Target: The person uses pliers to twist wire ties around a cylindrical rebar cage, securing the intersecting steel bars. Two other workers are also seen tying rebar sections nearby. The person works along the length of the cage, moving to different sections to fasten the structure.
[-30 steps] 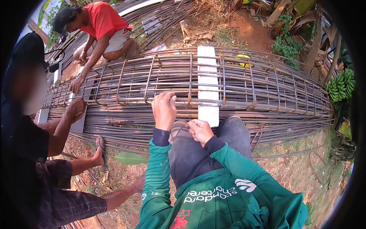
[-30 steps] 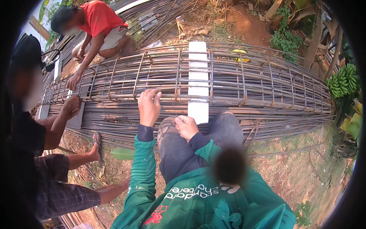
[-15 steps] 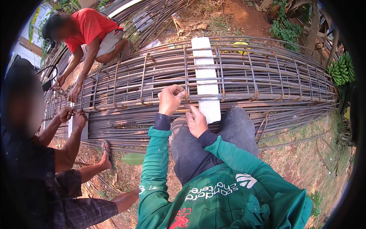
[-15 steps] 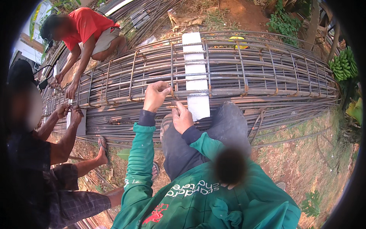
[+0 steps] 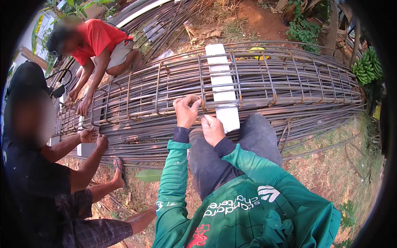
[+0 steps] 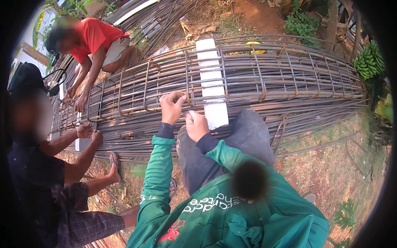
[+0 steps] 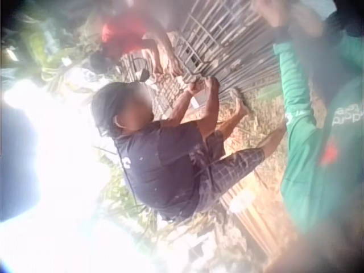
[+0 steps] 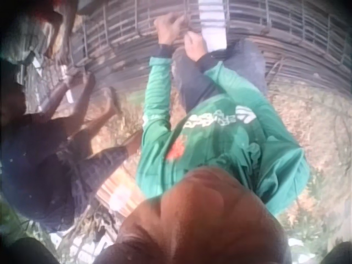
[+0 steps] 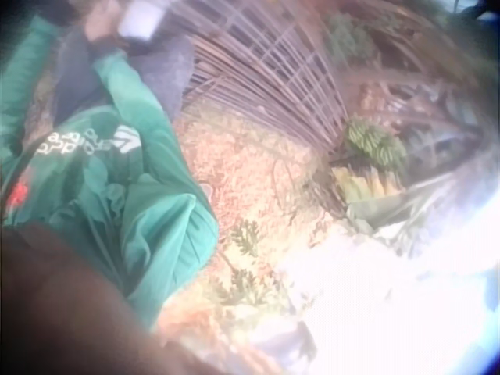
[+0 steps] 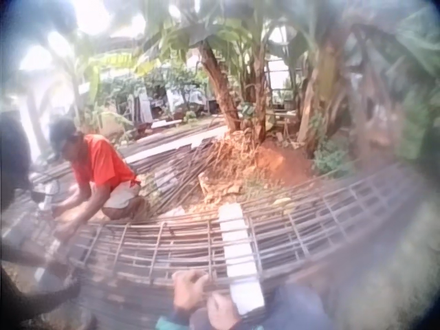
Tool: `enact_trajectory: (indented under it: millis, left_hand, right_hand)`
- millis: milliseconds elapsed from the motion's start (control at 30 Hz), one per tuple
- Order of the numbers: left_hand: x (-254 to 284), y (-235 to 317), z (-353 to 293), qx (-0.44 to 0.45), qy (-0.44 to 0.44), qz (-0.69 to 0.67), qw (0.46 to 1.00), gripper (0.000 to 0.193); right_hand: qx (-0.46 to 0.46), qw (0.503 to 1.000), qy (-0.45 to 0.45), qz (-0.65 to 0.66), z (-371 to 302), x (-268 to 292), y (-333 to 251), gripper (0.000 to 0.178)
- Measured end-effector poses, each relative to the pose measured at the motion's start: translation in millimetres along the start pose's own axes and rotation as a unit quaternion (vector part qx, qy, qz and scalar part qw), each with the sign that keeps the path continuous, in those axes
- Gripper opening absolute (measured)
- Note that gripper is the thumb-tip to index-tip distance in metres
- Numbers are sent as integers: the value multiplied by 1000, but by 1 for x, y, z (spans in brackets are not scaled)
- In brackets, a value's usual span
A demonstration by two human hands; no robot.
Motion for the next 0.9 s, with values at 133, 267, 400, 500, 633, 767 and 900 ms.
enact_trajectory:
  millis: [133,267,400,500,633,767,900]
  left_hand:
    - [2,-1,-11,-8,-6,-3,1000,7]
    - [-3,2,-13,-3,-37,-26,999,10]
    - [-1,4,-8,-23,-48,-32,998,11]
    - [-2,-2,-14,7,-85,-33,996,13]
    - [-7,12,-3,-13,-102,-49,993,16]
    - [-10,4,-5,-28,-116,-16,993,16]
    - [-8,3,-10,-47,-97,-5,994,17]
  right_hand:
    - [105,993,-42,-34,25,40,-45,20]
    - [129,960,-21,-249,76,56,-56,21]
    - [36,911,-80,-403,125,33,-24,21]
    - [-32,855,-165,-490,128,5,-27,31]
    - [-40,843,-138,-519,149,6,-16,36]
    - [33,881,-100,-461,119,28,-44,34]
    - [218,950,-65,-215,15,108,-113,19]
Point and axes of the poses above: each hand's wrist, its own z-axis towards the middle knuckle, its own x-axis out of the back of the hand, y = z × x, the point moved 9 cm from there along z, towards the middle knuckle, and after that the axes turned 13 degrees about -x, right-handed, at the moved point
